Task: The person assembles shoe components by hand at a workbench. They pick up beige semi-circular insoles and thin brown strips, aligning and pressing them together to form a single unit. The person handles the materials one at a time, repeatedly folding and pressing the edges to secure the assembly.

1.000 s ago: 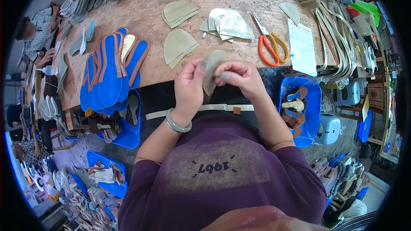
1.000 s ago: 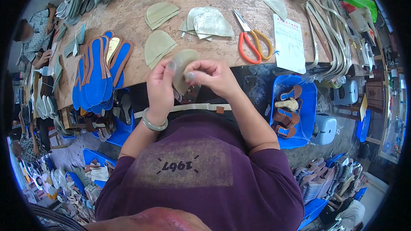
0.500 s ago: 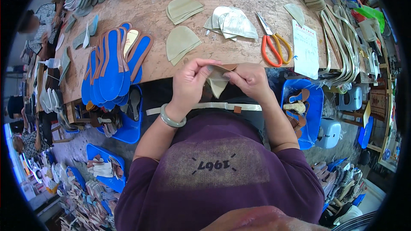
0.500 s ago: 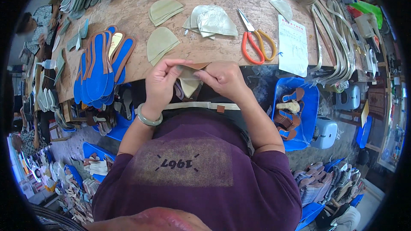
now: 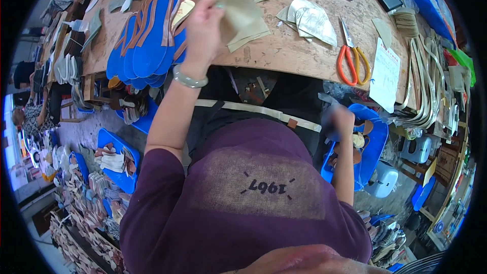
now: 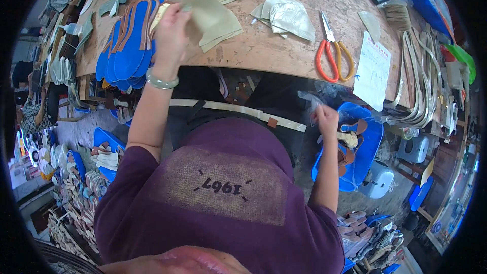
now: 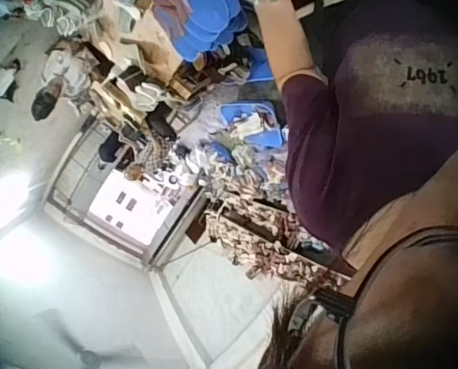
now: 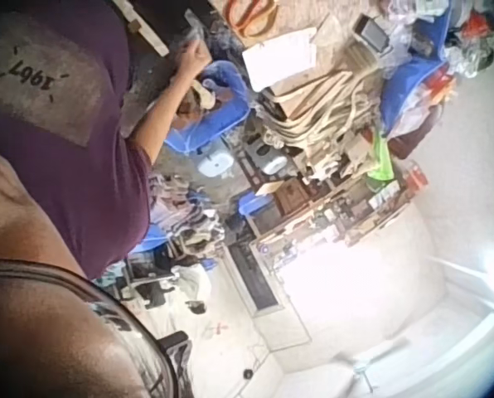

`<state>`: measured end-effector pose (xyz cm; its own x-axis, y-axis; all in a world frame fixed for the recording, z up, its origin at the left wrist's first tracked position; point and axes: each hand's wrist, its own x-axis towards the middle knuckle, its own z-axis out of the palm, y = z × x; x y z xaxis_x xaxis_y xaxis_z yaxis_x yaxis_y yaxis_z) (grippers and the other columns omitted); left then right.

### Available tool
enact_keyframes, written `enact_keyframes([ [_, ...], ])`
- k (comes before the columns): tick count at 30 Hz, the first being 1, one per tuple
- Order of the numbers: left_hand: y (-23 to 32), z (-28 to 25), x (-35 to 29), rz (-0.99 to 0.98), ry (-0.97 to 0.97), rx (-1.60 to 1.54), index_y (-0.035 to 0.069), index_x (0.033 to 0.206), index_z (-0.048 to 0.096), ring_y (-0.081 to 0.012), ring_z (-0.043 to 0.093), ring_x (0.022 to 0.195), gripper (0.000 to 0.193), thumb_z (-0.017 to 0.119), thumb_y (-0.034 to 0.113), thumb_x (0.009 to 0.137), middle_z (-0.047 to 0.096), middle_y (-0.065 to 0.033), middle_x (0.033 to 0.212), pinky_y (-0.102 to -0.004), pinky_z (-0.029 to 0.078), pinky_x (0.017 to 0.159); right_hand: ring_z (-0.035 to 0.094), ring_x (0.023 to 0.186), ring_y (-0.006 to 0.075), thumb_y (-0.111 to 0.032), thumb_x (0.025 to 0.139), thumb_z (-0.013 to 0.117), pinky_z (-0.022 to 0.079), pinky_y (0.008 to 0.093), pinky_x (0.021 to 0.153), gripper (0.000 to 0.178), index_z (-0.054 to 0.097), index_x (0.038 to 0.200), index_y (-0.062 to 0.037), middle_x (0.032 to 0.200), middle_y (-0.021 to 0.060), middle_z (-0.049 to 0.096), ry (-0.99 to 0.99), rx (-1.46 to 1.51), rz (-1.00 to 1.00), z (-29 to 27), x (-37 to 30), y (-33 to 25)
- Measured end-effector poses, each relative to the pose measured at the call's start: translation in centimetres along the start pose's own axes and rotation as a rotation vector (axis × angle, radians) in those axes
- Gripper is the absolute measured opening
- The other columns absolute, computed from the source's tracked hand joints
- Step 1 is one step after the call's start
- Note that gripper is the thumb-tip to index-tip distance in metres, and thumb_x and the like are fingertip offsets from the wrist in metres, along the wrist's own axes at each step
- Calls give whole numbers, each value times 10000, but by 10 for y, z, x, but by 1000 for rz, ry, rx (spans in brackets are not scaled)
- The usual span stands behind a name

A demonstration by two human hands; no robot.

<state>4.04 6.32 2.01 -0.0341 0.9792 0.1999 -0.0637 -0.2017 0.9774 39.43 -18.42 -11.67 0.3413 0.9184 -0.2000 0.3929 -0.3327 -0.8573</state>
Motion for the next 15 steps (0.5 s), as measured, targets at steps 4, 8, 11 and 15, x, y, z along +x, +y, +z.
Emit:
enact_keyframes([
  [4, -11, 21, 5, -15, -108, 4, 12, 1051, 585, -134, 617, 783, 168, 571, 119, 922, 668, -72, 864, -266, 482, 710, 651, 614, 305, -289, 922, 547, 512, 401, 610, 358, 684, 775, 8, 678, 142, 669, -41, -1112, -121, -13, 32, 122],
  [8, -11, 11, -2, 194, -104, 759, 76, 1116, 577, -250, 602, 870, 258, 624, 126, 868, 615, -117, 976, -342, 483, 772, 664, 661, 308, -310, 873, 602, 503, 418, 635, 309, 704, 898, -20, 732, 178, 664, -198, -653, 49, -11, 30, -35],
  [11, -14, 18, -7, 496, -8, 1206, 88, 1187, 557, -289, 563, 945, 359, 639, 111, 839, 552, -129, 1048, -386, 469, 842, 647, 647, 219, -140, 832, 675, 496, 311, 614, 140, 687, 864, -4, 739, 111, 662, -36, -156, -350, 2, 7, -149],
  [15, -9, 30, -16, 678, -25, 1159, 98, 1162, 567, -315, 539, 957, 378, 666, 113, 798, 528, -130, 1050, -396, 464, 815, 626, 937, 281, -109, 796, 692, 503, 352, 797, 274, 637, 1055, -37, 996, 114, 665, 295, -417, -759, 28, 65, -200],
])
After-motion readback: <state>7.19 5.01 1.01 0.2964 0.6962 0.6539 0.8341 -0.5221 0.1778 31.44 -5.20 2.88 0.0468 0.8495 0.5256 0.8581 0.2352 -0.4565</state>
